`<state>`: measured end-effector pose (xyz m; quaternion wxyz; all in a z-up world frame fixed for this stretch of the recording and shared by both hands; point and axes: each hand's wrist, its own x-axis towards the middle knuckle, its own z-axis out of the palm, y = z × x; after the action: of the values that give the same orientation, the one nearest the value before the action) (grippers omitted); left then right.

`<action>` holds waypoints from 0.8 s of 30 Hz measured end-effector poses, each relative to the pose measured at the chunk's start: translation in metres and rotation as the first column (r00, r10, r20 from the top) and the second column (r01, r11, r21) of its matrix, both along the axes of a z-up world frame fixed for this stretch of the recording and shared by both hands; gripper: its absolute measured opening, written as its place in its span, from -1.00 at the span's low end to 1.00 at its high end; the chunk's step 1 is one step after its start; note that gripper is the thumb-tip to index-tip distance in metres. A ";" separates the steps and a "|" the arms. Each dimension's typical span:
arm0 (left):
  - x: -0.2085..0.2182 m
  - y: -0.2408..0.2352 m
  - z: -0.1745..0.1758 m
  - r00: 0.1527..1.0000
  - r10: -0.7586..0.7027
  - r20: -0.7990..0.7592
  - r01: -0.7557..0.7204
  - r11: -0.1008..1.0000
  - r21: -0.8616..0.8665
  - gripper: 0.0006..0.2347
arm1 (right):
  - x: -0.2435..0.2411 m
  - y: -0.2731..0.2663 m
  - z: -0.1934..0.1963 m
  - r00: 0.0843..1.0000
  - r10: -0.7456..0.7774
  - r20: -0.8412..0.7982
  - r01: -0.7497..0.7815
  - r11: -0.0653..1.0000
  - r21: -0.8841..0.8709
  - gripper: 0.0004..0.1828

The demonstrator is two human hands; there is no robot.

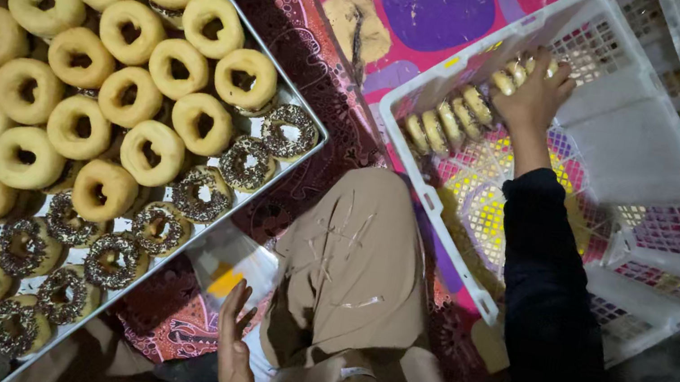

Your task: The person sits on a patterned mat and repeatedly picks donuts from a metal tray, places them into small plastic bags, and stacks the filled bags in a white crate. The donuts include plain and chocolate-sprinkled varieties.

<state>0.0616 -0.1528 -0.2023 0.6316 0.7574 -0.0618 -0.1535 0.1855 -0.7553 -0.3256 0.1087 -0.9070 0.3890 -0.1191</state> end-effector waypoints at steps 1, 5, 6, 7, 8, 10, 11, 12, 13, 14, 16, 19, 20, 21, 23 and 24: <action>-0.002 0.001 -0.002 1.000 -0.004 -0.009 0.004 1.000 -0.005 -0.24 | 0.002 -0.002 0.000 0.999 0.007 -0.043 -0.008 1.000 -0.009 0.08; -0.001 -0.005 -0.003 0.995 -0.092 0.048 0.089 0.994 0.065 -0.26 | 0.006 -0.001 0.008 0.972 -0.032 -0.233 0.066 0.988 0.136 0.20; 0.001 -0.008 -0.002 0.990 -0.118 0.075 0.111 0.989 0.094 -0.28 | 0.005 0.001 0.011 0.957 -0.052 -0.285 0.116 0.970 0.212 0.23; 0.001 -0.012 0.000 0.984 -0.144 0.103 0.131 0.984 0.123 -0.29 | 0.004 0.004 0.014 0.960 -0.032 -0.278 0.097 0.970 0.225 0.21; 0.002 -0.016 0.002 0.977 -0.171 0.129 0.150 0.977 0.153 -0.30 | 0.003 0.009 0.016 0.963 -0.011 -0.271 0.078 0.968 0.238 0.19; 0.003 -0.022 0.005 0.977 -0.172 0.123 0.158 0.981 0.117 -0.30 | 0.001 0.018 0.019 0.971 0.029 -0.237 0.024 0.975 0.220 0.14; 0.004 -0.024 0.005 0.978 -0.173 0.120 0.162 0.982 0.098 -0.30 | 0.001 0.023 0.020 0.976 0.050 -0.210 -0.010 0.982 0.188 0.11; 0.003 -0.027 0.004 0.974 -0.179 0.140 0.163 0.980 0.117 -0.31 | 0.003 0.025 0.021 0.980 0.072 -0.184 -0.043 0.987 0.154 0.09; 0.002 -0.027 0.002 0.969 -0.189 0.157 0.169 0.976 0.137 -0.31 | 0.002 0.029 0.022 0.977 0.086 -0.195 -0.059 0.989 0.139 0.05; -0.001 -0.027 0.000 0.964 -0.201 0.173 0.174 0.972 0.156 -0.31 | 0.003 0.032 0.024 0.973 0.099 -0.207 -0.074 0.989 0.124 0.01; -0.003 -0.027 -0.007 0.968 -0.197 0.159 0.170 0.971 0.168 -0.30 | 0.001 0.037 0.031 0.973 0.115 -0.202 -0.099 0.991 0.091 -0.07; 0.000 -0.024 -0.021 0.979 -0.163 0.123 0.150 0.983 0.107 -0.23 | -0.014 0.055 0.042 0.978 0.209 -0.013 -0.209 0.977 -0.034 -0.30; 0.002 -0.024 -0.026 0.984 -0.146 0.106 0.139 0.988 0.072 -0.20 | -0.028 0.066 0.044 0.943 0.306 0.128 -0.289 0.948 -0.136 -0.42; 0.002 -0.023 -0.028 0.985 -0.144 0.091 0.138 0.987 0.078 -0.19 | -0.041 0.084 0.042 0.929 0.283 0.238 -0.277 0.959 -0.060 -0.56; 0.003 -0.019 -0.032 0.988 -0.141 0.060 0.135 0.986 0.095 -0.18 | -0.070 0.123 0.029 0.936 0.120 0.330 -0.210 0.945 0.250 -0.73; 0.003 -0.018 -0.032 0.988 -0.145 0.053 0.139 0.986 0.096 -0.19 | -0.086 0.140 0.020 0.959 0.000 0.285 -0.140 0.872 0.469 -0.74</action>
<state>0.0645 -0.1704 -0.2345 0.5813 0.7837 -0.1273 -0.1781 0.0993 -0.6152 -0.3061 0.3897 -0.8388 0.3539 -0.1388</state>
